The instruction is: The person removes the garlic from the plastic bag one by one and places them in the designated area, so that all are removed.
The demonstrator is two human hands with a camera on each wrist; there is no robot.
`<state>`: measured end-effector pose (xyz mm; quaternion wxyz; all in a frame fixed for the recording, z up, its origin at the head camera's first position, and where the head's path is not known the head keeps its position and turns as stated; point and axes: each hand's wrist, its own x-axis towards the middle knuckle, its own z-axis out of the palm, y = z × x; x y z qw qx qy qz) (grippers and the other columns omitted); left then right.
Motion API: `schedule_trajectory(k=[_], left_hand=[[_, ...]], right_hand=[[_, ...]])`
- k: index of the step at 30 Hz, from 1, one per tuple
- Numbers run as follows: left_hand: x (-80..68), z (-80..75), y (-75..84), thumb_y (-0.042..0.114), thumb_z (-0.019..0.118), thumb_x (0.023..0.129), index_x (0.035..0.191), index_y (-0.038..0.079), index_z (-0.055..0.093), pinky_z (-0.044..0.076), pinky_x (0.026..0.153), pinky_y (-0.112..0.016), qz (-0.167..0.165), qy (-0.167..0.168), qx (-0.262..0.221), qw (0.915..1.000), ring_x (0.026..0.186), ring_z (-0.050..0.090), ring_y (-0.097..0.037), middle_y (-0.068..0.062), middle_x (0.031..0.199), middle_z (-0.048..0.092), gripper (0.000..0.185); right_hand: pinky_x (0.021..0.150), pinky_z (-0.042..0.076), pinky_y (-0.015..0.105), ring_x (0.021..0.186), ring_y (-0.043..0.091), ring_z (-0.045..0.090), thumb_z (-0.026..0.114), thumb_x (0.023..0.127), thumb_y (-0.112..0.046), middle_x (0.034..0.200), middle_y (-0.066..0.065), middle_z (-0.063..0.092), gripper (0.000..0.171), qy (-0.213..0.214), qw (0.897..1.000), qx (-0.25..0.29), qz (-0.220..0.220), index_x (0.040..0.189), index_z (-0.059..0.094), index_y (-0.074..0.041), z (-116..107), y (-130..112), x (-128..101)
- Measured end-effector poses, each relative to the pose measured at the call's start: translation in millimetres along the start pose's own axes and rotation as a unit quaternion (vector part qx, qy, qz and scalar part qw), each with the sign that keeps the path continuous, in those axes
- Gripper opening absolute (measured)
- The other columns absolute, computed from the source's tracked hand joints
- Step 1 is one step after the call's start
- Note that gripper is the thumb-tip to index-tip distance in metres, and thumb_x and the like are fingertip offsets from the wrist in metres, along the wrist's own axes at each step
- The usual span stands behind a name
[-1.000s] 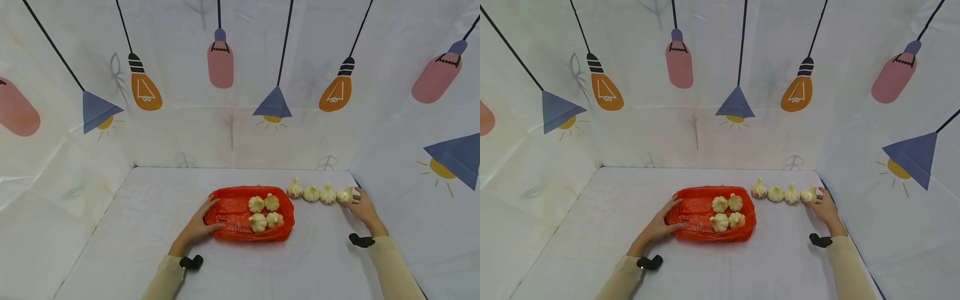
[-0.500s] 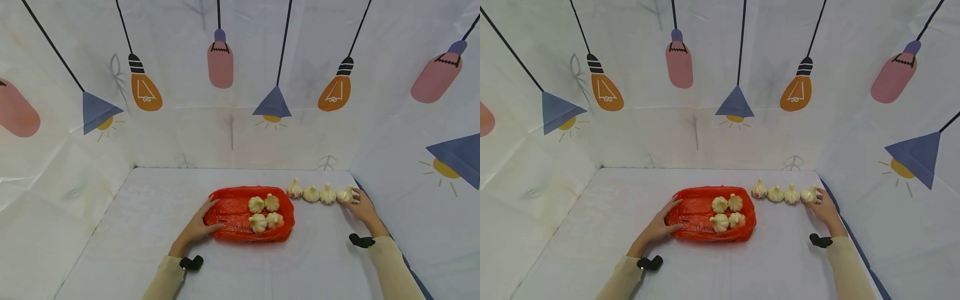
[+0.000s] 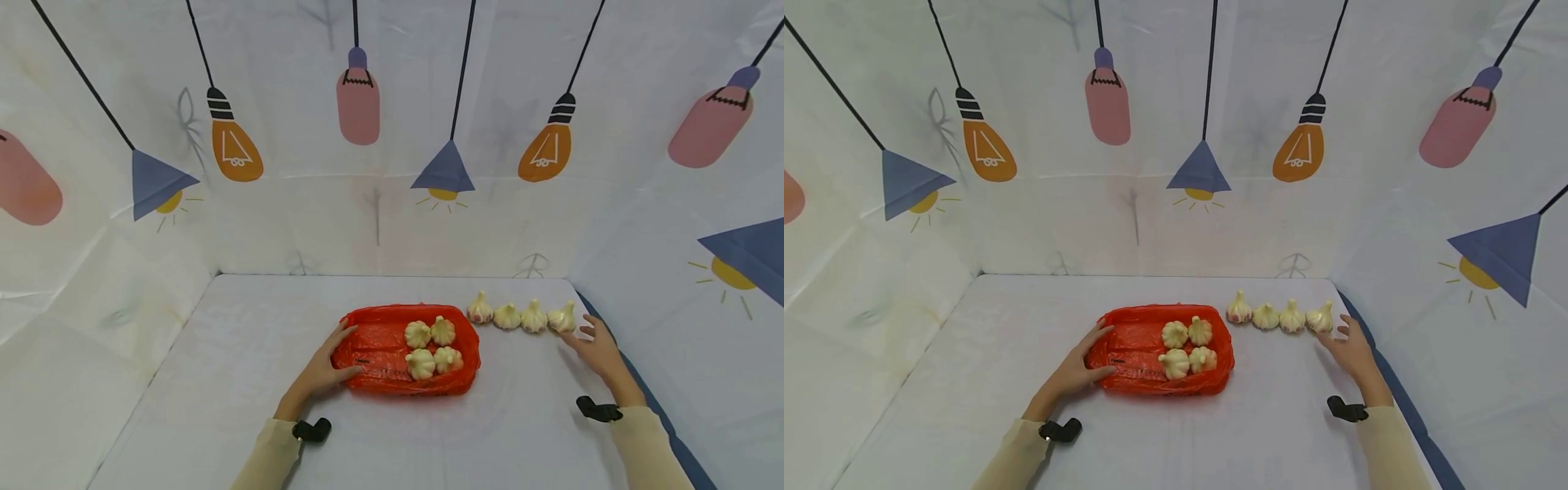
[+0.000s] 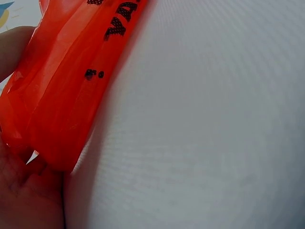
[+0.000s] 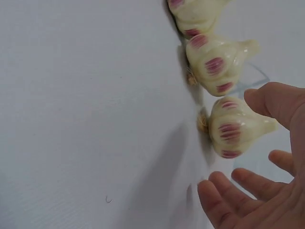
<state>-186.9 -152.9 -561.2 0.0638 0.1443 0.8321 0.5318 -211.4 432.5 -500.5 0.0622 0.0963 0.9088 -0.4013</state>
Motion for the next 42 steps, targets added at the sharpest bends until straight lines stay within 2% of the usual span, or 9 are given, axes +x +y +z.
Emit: schedule_trajectory(k=[7,15,22,31,42], left_hand=[[0.4,-0.5,4.6,0.036,0.083,0.087,0.161,0.025,0.036,0.015,0.124,-0.068,-0.006,-0.004,0.013,0.9999,0.160,0.011,-0.037,-0.003,0.175,0.011,0.088],[0.1,-0.2,6.4,0.038,0.082,0.087,0.161,0.027,0.036,0.016,0.124,-0.068,-0.016,-0.004,0.010,0.9998,0.160,0.011,-0.037,-0.003,0.175,0.011,0.087],[2.0,0.9,5.9,0.035,0.082,0.088,0.161,0.025,0.036,0.015,0.124,-0.068,-0.007,-0.009,0.008,0.9999,0.160,0.010,-0.037,-0.002,0.175,0.011,0.088],[1.0,-0.5,4.0,0.036,0.082,0.087,0.161,0.026,0.036,0.016,0.123,-0.068,-0.010,-0.007,0.009,0.9999,0.160,0.011,-0.037,-0.003,0.175,0.012,0.087],[-0.8,-0.4,2.3,0.037,0.082,0.087,0.161,0.025,0.036,0.016,0.123,-0.069,-0.008,-0.007,0.012,0.9999,0.160,0.011,-0.037,-0.002,0.175,0.011,0.087]], right_hand=[[0.110,0.036,0.073,0.143,0.062,0.028,0.059,0.100,-0.054,0.158,0.045,0.016,0.105,-0.005,0.999,-0.035,0.014,0.161,-0.002,0.006,6.6,-3.2,-23.1],[0.107,0.034,0.078,0.142,0.066,0.024,0.058,0.099,-0.057,0.158,0.045,0.017,0.104,-0.015,0.996,-0.084,-0.024,0.161,0.005,0.006,20.3,-20.4,-45.5],[0.103,0.039,0.077,0.140,0.066,0.028,0.060,0.099,-0.056,0.159,0.043,0.020,0.103,-0.035,0.993,-0.105,-0.039,0.163,0.005,0.003,27.3,-33.8,-64.4],[0.103,0.045,0.070,0.140,0.060,0.036,0.069,0.096,-0.048,0.157,0.042,0.029,0.095,-0.040,0.989,-0.098,-0.103,0.160,0.020,0.004,43.5,-55.8,-82.0],[0.099,0.051,0.066,0.135,0.055,0.046,0.072,0.094,-0.049,0.157,0.035,0.036,0.089,-0.027,0.981,-0.102,-0.164,0.158,0.032,-0.001,51.3,-83.5,-92.5]])
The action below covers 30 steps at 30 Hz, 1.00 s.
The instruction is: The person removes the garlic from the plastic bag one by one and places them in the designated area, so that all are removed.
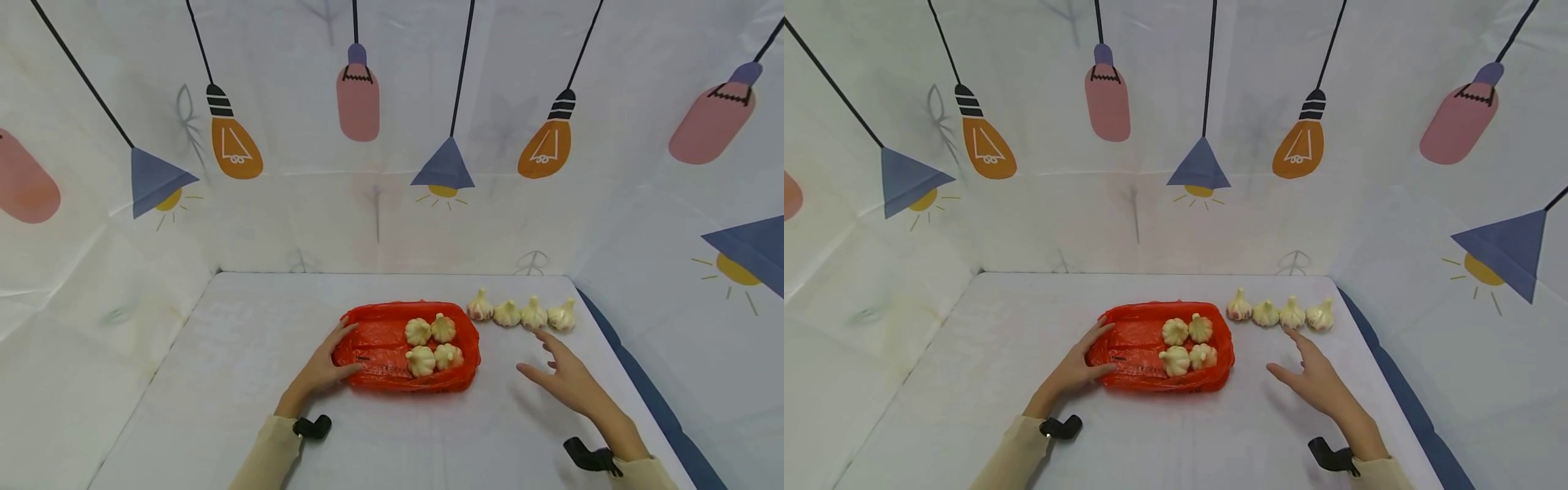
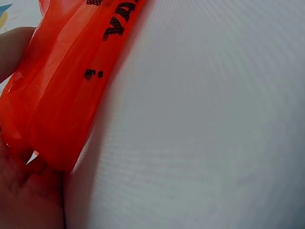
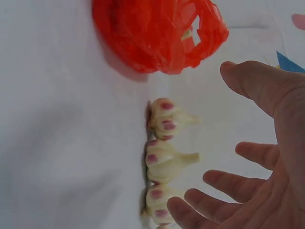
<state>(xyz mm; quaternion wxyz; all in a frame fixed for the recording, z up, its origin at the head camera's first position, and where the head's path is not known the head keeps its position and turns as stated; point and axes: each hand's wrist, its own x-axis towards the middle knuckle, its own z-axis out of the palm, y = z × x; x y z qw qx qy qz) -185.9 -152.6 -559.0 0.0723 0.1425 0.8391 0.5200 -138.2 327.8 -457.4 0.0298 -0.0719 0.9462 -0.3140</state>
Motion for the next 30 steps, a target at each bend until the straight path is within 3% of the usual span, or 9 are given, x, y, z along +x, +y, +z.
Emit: schedule_trajectory(k=[14,21,25,30], left_hand=[[1.3,0.2,-0.1,0.037,0.084,0.086,0.160,0.025,0.038,0.018,0.124,-0.067,0.001,0.003,0.003,1.0000,0.160,0.014,-0.035,0.000,0.174,0.015,0.088],[0.0,-2.6,-0.6,0.037,0.083,0.086,0.160,0.022,0.039,0.017,0.123,-0.069,0.019,0.004,0.011,0.9997,0.159,0.013,-0.037,-0.003,0.174,0.016,0.087],[0.2,-2.6,0.5,0.036,0.083,0.086,0.160,0.023,0.038,0.016,0.123,-0.069,0.013,0.001,0.009,0.9999,0.160,0.012,-0.036,-0.001,0.174,0.014,0.088],[0.4,-1.7,1.5,0.034,0.083,0.086,0.161,0.024,0.037,0.016,0.123,-0.069,0.005,-0.001,0.006,1.0000,0.160,0.010,-0.035,0.000,0.174,0.012,0.088]], right_hand=[[0.101,0.051,0.065,0.136,0.053,0.046,0.074,0.094,-0.044,0.158,0.028,0.040,0.084,-0.010,0.999,0.010,-0.036,0.156,0.035,-0.003,3.7,-28.4,11.1],[0.101,0.051,0.063,0.136,0.049,0.048,0.075,0.093,-0.041,0.158,0.024,0.043,0.083,-0.027,0.998,0.009,-0.059,0.156,0.036,-0.003,11.4,-42.6,20.9],[0.099,0.054,0.061,0.134,0.048,0.050,0.076,0.093,-0.039,0.156,0.025,0.044,0.084,-0.033,0.997,0.004,-0.069,0.156,0.036,0.000,13.1,-51.5,27.3],[0.100,0.054,0.060,0.133,0.045,0.053,0.076,0.094,-0.035,0.155,0.020,0.047,0.077,-0.048,0.994,0.017,-0.092,0.155,0.040,-0.006,17.1,-61.0,37.1]])
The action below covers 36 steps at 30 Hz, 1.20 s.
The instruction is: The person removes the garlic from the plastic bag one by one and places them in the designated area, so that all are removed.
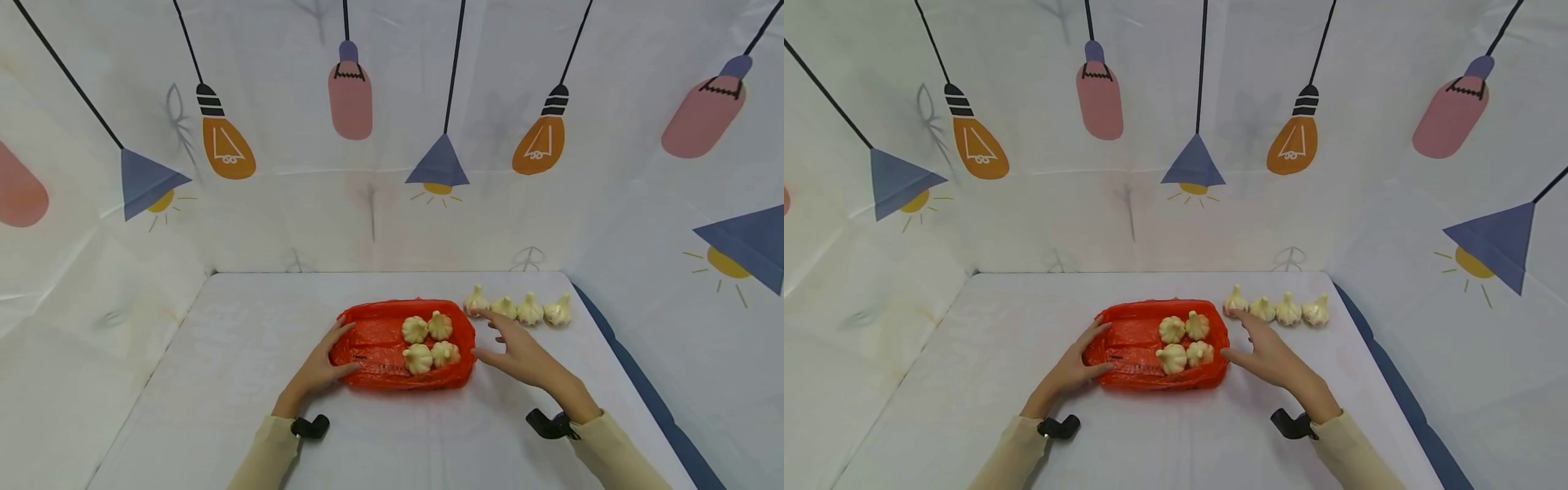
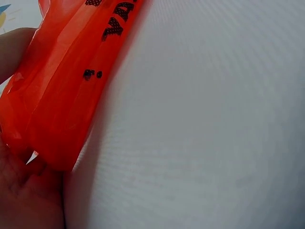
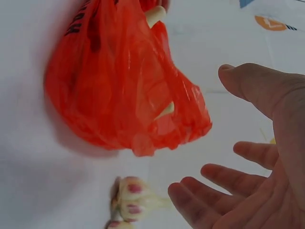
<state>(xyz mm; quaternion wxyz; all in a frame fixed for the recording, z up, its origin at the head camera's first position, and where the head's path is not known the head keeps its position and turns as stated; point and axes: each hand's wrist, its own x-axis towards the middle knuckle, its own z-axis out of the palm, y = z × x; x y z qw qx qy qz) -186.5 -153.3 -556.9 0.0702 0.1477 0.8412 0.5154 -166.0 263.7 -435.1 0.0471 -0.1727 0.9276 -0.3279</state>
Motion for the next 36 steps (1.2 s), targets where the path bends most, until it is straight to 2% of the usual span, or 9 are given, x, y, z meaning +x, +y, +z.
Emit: schedule_trajectory(k=[10,19,23,30,33,36], left_hand=[[0.5,-1.8,-0.8,0.036,0.083,0.086,0.160,0.023,0.038,0.016,0.123,-0.069,0.005,0.002,-0.002,1.0000,0.160,0.011,-0.036,0.000,0.174,0.012,0.088],[1.6,-0.6,-3.0,0.036,0.083,0.087,0.160,0.025,0.037,0.017,0.123,-0.069,0.004,0.001,0.001,1.0000,0.160,0.011,-0.036,0.000,0.174,0.012,0.087],[1.6,0.0,-3.1,0.036,0.083,0.087,0.160,0.026,0.038,0.017,0.122,-0.070,0.003,0.001,-0.003,1.0000,0.160,0.012,-0.038,-0.002,0.174,0.012,0.087],[2.1,1.0,-2.0,0.034,0.082,0.088,0.161,0.025,0.037,0.014,0.123,-0.070,0.006,-0.003,-0.007,1.0000,0.160,0.008,-0.038,-0.002,0.175,0.010,0.087],[2.0,1.0,-1.5,0.033,0.083,0.088,0.160,0.026,0.037,0.014,0.123,-0.069,0.004,-0.004,-0.010,0.9999,0.160,0.008,-0.037,-0.002,0.175,0.010,0.086],[1.5,0.7,-1.7,0.033,0.083,0.087,0.160,0.026,0.037,0.013,0.124,-0.069,0.003,-0.004,-0.013,0.9999,0.160,0.008,-0.037,-0.002,0.175,0.010,0.087]], right_hand=[[0.103,0.052,0.060,0.136,0.041,0.051,0.077,0.093,-0.036,0.157,0.019,0.046,0.081,-0.031,0.999,0.006,-0.036,0.156,0.039,-0.003,7.1,-21.6,20.9],[0.110,0.043,0.066,0.143,0.044,0.045,0.073,0.095,-0.037,0.153,0.018,0.051,0.070,-0.062,0.994,-0.044,-0.076,0.152,0.046,-0.004,13.8,-38.0,35.0],[0.109,0.046,0.064,0.141,0.042,0.048,0.074,0.095,-0.039,0.153,0.017,0.052,0.069,-0.061,0.993,-0.058,-0.081,0.151,0.048,-0.007,15.0,-44.8,39.5],[0.107,0.049,0.059,0.139,0.037,0.050,0.075,0.094,-0.034,0.152,0.017,0.052,0.068,-0.046,0.992,-0.067,-0.096,0.152,0.048,-0.011,14.2,-49.5,47.0],[0.107,0.049,0.058,0.138,0.037,0.052,0.074,0.095,-0.036,0.152,0.016,0.052,0.068,-0.061,0.992,-0.056,-0.095,0.152,0.048,-0.010,14.9,-51.0,49.8],[0.107,0.049,0.057,0.136,0.036,0.054,0.074,0.095,-0.033,0.150,0.014,0.054,0.066,-0.094,0.991,-0.038,-0.093,0.150,0.049,-0.007,18.8,-51.5,53.4]])
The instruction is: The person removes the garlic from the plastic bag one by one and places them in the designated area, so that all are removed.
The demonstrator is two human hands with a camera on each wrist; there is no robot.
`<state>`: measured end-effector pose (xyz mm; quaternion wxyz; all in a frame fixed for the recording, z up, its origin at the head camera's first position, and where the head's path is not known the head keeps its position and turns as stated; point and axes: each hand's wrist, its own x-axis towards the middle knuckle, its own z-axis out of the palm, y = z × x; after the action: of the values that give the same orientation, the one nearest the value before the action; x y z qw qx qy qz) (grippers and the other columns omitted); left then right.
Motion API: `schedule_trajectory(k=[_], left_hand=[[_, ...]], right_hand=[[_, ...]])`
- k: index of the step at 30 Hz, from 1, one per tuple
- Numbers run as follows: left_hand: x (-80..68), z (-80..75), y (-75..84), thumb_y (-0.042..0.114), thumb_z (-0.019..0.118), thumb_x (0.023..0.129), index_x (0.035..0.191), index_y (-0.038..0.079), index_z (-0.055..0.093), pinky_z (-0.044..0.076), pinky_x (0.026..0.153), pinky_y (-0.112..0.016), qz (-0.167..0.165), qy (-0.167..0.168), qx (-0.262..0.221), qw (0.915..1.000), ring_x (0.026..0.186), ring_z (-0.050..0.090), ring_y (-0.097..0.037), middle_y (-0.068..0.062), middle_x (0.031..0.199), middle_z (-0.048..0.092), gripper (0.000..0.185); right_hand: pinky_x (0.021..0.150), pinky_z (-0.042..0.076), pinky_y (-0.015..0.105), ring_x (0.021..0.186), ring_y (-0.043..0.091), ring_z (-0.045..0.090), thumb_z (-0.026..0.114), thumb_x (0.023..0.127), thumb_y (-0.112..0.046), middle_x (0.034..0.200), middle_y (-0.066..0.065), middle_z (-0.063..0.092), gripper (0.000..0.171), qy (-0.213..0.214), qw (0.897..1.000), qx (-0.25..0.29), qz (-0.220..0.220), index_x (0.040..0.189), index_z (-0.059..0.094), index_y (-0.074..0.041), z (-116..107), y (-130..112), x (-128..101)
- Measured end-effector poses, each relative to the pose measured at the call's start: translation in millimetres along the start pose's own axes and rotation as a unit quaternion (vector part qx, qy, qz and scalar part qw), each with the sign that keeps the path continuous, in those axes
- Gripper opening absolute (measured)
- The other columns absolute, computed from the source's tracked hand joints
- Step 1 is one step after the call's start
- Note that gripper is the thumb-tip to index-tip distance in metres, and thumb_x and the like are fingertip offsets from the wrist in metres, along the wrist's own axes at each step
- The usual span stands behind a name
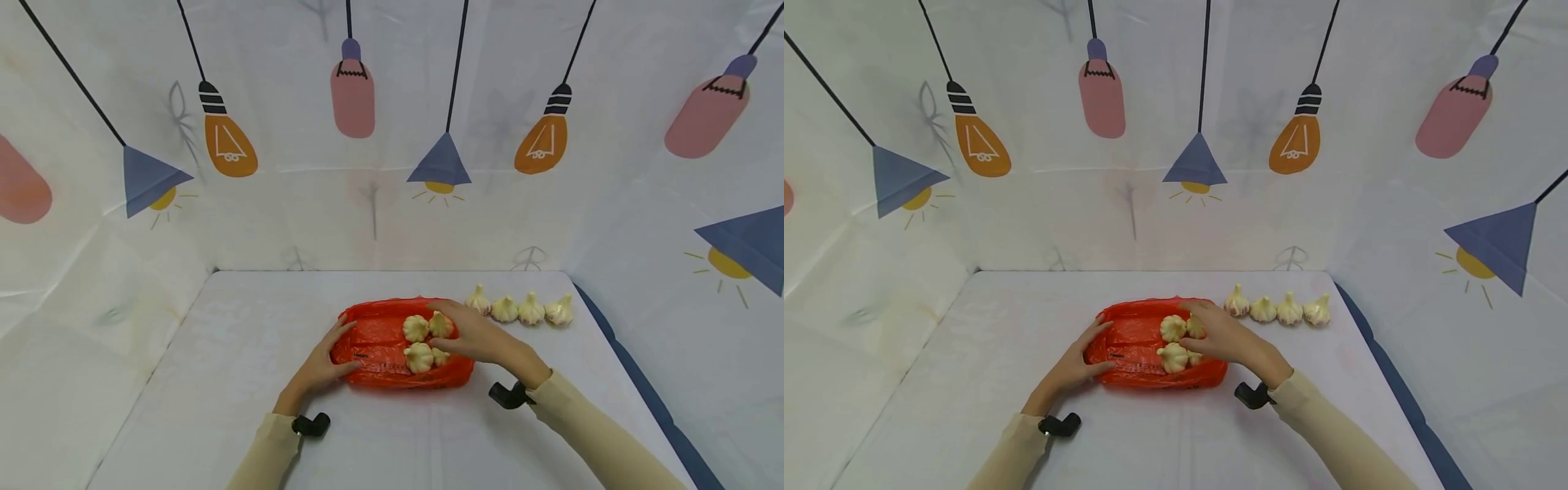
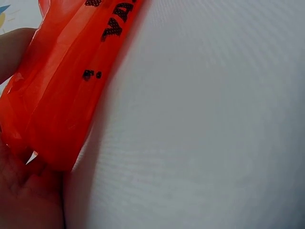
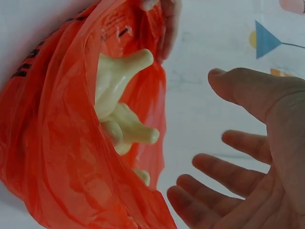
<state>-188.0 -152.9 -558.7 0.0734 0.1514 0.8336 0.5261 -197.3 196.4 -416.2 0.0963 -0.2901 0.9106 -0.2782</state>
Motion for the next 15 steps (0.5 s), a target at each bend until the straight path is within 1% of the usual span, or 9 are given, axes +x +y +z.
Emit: schedule_trajectory(k=[3,5,7,8,11,13,15], left_hand=[[0.2,0.1,0.1,0.033,0.082,0.088,0.161,0.027,0.036,0.013,0.124,-0.069,-0.001,-0.001,0.002,1.0000,0.160,0.008,-0.037,-0.002,0.175,0.010,0.086],[0.1,0.4,0.2,0.033,0.082,0.088,0.161,0.027,0.036,0.014,0.123,-0.069,-0.002,-0.002,0.003,1.0000,0.160,0.009,-0.038,-0.002,0.175,0.010,0.086],[-0.4,0.5,0.5,0.034,0.082,0.088,0.161,0.027,0.036,0.015,0.123,-0.070,-0.003,-0.001,0.004,1.0000,0.160,0.009,-0.038,-0.003,0.175,0.010,0.086],[-0.6,0.6,0.7,0.033,0.082,0.088,0.161,0.027,0.036,0.015,0.123,-0.070,-0.002,-0.001,0.005,1.0000,0.160,0.009,-0.038,-0.004,0.175,0.010,0.086],[-1.2,0.7,1.9,0.033,0.083,0.088,0.161,0.025,0.036,0.015,0.123,-0.070,0.000,0.001,0.004,1.0000,0.160,0.010,-0.038,-0.004,0.175,0.011,0.087],[-1.4,0.5,3.0,0.033,0.083,0.088,0.161,0.025,0.036,0.014,0.123,-0.070,0.000,0.002,0.003,1.0000,0.160,0.009,-0.038,-0.004,0.175,0.010,0.087],[-1.1,0.4,3.9,0.032,0.083,0.088,0.161,0.025,0.036,0.013,0.123,-0.070,-0.001,0.002,0.000,1.0000,0.160,0.009,-0.038,-0.003,0.175,0.010,0.087]], right_hand=[[0.103,0.052,0.054,0.127,0.035,0.058,0.074,0.096,-0.029,0.145,0.015,0.058,0.061,-0.037,0.999,0.017,-0.005,0.147,0.053,-0.004,4.6,0.1,4.3],[0.099,0.054,0.052,0.119,0.031,0.060,0.073,0.097,-0.028,0.141,0.015,0.060,0.056,-0.061,0.998,0.015,-0.011,0.144,0.056,-0.003,7.8,0.0,7.4],[0.094,0.055,0.046,0.110,0.026,0.060,0.072,0.097,-0.027,0.136,0.016,0.063,0.054,-0.080,0.997,0.009,-0.019,0.142,0.057,-0.001,10.0,-1.9,10.4],[0.090,0.056,0.042,0.104,0.024,0.061,0.072,0.097,-0.026,0.132,0.015,0.065,0.053,-0.089,0.996,0.006,-0.023,0.141,0.058,0.000,10.6,-3.1,12.2],[0.075,0.052,0.031,0.085,0.017,0.059,0.071,0.096,-0.024,0.117,0.011,0.069,0.051,-0.110,0.993,-0.005,-0.035,0.139,0.059,0.002,11.5,-7.3,17.4],[0.068,0.047,0.026,0.074,0.014,0.055,0.072,0.096,-0.022,0.112,0.009,0.070,0.050,-0.122,0.992,-0.010,-0.040,0.138,0.060,0.002,12.5,-9.1,21.1],[0.063,0.045,0.023,0.069,0.010,0.052,0.072,0.096,-0.023,0.111,0.007,0.072,0.048,-0.130,0.990,-0.023,-0.040,0.137,0.062,0.000,13.6,-10.0,24.6]])
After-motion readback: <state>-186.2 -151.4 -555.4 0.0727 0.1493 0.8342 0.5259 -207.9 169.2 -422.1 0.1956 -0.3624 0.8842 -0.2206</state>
